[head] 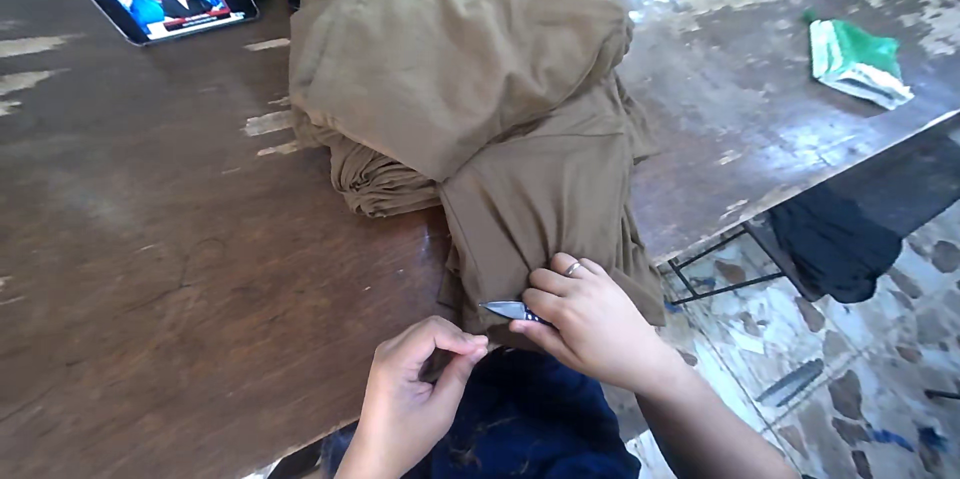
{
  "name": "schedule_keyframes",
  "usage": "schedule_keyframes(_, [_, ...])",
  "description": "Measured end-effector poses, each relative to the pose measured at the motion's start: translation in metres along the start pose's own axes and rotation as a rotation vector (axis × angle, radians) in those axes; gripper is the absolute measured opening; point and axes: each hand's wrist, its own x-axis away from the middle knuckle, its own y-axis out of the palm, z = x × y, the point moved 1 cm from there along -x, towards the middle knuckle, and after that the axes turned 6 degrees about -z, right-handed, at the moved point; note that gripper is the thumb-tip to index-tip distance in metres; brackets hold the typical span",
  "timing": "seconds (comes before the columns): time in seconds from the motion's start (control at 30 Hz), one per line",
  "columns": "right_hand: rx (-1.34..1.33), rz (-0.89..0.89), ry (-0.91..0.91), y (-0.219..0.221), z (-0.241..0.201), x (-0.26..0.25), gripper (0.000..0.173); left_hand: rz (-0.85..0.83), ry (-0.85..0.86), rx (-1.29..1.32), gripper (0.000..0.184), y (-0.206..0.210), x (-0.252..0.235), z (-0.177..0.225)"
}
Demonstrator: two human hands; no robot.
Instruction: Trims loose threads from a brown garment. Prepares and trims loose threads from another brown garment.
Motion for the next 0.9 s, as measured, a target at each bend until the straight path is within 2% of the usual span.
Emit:
schedule_keyframes(0.07, [-0.021,0.004,-0.004,0.000,0.002,0.000,0.056,-0.091,-0.007,0.034,0.003,-0.001,0.001,0.003])
schedule_keyframes(0.17, [-0.125,0.003,-0.042,-0.003,0.010,0.006,0.055,-0.402,-0.030,0.035,0.010,-0.001,0.003,0.020])
schedule_keyframes(0.27, [-0.178,-0.026,-0.065,-0.006,0.014,0.012,0.054,-0.510,-0.048,-0.086,0.011,-0.004,0.002,0.029])
schedule_keyframes(0.33, [-0.182,-0.030,-0.049,-0.006,0.013,0.013,0.054,-0.609,-0.100,-0.239,0.030,-0.011,0.003,0.038])
schedule_keyframes(0.37, [-0.174,-0.027,-0.034,-0.006,0.011,0.013,0.054,-0.607,-0.124,-0.346,0.038,-0.012,0.003,0.044])
schedule_keyframes(0.5, [-0.073,-0.026,0.018,-0.003,0.002,0.010,0.055,-0.169,-0.023,-0.760,0.045,0.005,-0.005,0.034])
schedule_keyframes(0.6, [-0.036,-0.052,0.016,-0.004,0.001,0.007,0.056,-0.015,-0.022,-0.868,0.029,0.013,-0.009,0.010])
schedule_keyframes(0.9, [0.024,-0.060,-0.001,-0.003,-0.001,0.001,0.058,0.090,-0.077,-0.575,0.019,0.008,-0.007,0.007])
